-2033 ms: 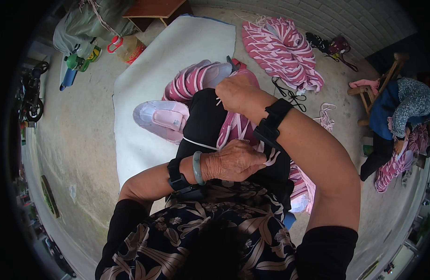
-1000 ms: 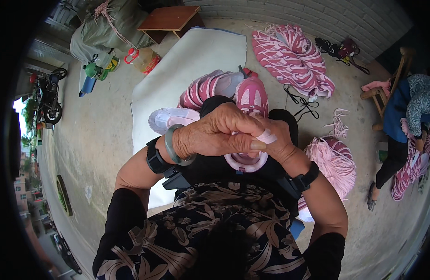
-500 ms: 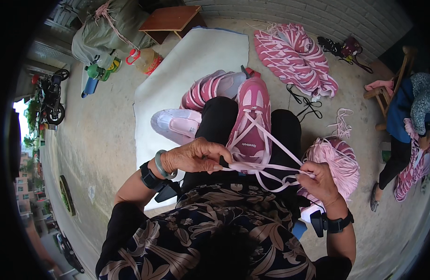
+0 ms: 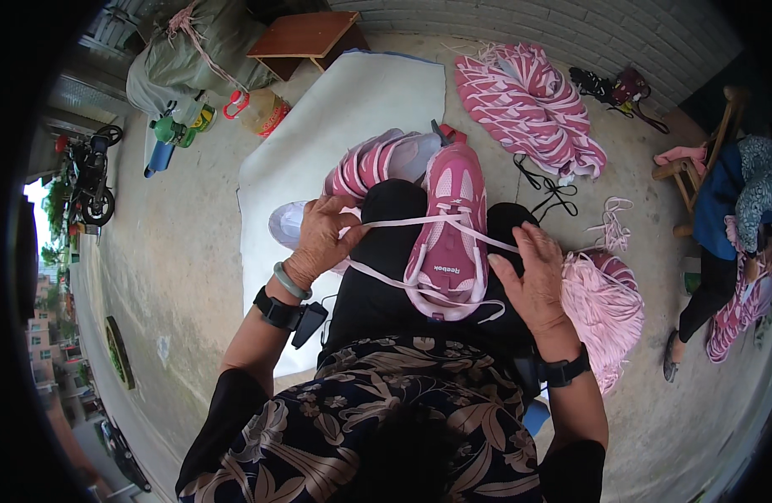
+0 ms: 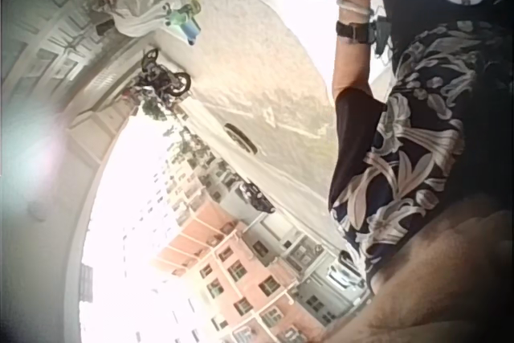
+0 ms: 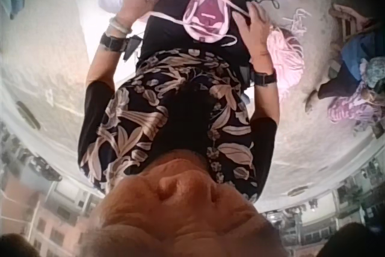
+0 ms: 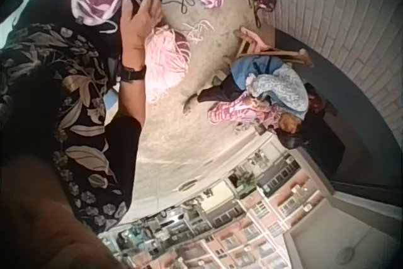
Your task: The person threads pink shoelaces through the eyelets of a pink Reebok sneaker held on their lap. They pull the laces tight and tie a knot to secure the shoe.
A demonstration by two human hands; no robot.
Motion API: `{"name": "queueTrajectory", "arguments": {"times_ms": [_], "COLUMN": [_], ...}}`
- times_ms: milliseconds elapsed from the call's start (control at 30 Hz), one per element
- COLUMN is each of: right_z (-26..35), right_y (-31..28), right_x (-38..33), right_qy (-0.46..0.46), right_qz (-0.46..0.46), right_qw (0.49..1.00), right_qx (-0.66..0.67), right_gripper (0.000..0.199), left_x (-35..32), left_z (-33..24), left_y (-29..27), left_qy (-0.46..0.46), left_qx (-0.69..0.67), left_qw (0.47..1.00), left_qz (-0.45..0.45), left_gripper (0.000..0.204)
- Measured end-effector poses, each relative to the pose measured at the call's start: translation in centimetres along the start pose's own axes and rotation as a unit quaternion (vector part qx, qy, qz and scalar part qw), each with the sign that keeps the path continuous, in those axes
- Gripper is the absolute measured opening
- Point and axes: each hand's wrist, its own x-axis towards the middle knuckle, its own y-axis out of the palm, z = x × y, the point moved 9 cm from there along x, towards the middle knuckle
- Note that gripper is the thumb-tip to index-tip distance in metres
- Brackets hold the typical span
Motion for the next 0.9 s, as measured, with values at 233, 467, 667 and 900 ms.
{"name": "queueTrajectory", "arguments": {"times_ms": [233,467,667,900], "right_z": [4.2,3.4,3.6,2.8], "right_y": [5.4,5.9,6.3,5.6], "right_x": [0.5,-1.2,-2.6,-0.9], "right_qy": [-0.078,-0.174,-0.204,-0.115], "right_qz": [0.051,0.080,0.123,0.123], "right_qw": [0.995,0.979,0.969,0.984], "right_qx": [-0.038,-0.068,-0.059,0.064], "right_gripper": [0.054,0.060,0.061,0.055], "left_x": [3.6,1.7,-0.9,1.3], "left_z": [-7.4,-8.6,-8.1,-7.2], "left_y": [5.2,7.6,9.6,8.7], "left_qy": [0.108,0.061,0.009,0.053], "left_qx": [-0.100,-0.224,-0.254,-0.287], "left_qw": [0.988,0.970,0.960,0.939], "left_qz": [0.039,0.075,0.116,0.182], "left_gripper": [0.040,0.048,0.052,0.045]}}
